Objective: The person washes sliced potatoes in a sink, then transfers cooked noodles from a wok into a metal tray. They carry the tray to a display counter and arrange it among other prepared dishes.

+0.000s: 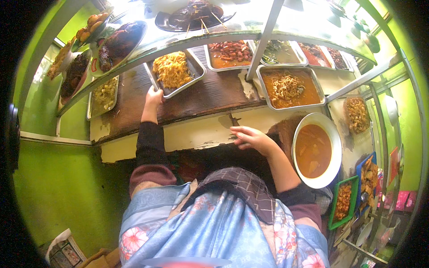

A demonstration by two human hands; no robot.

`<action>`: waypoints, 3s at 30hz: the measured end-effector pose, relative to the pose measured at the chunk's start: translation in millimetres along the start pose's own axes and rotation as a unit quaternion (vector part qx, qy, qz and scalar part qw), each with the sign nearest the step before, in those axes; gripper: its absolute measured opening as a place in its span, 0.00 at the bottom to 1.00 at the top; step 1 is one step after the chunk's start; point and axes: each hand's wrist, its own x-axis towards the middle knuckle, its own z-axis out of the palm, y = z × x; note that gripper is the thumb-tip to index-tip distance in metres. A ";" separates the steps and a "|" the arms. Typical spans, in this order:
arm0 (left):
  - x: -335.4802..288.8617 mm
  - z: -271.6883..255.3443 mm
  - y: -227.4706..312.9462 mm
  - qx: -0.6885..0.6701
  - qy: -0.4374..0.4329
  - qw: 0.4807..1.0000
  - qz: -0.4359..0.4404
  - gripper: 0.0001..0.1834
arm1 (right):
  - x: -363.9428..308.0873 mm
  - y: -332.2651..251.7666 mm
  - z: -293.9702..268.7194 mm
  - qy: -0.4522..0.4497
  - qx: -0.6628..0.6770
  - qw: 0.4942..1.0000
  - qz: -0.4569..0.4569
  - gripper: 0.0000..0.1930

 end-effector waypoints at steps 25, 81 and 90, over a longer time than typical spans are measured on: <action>96.3 31.5 6.9 -0.036 -0.085 0.990 0.102 0.22 | -41.2 36.5 -9.2 0.110 0.110 0.988 0.000 0.19; -339.1 618.6 259.0 -0.141 -0.609 0.771 -0.124 0.17 | -293.1 160.0 -367.5 0.582 0.391 0.704 -0.110 0.09; -357.4 575.0 269.4 -0.159 -0.618 0.766 -0.073 0.13 | -312.3 140.8 -319.5 0.599 0.385 0.693 -0.110 0.06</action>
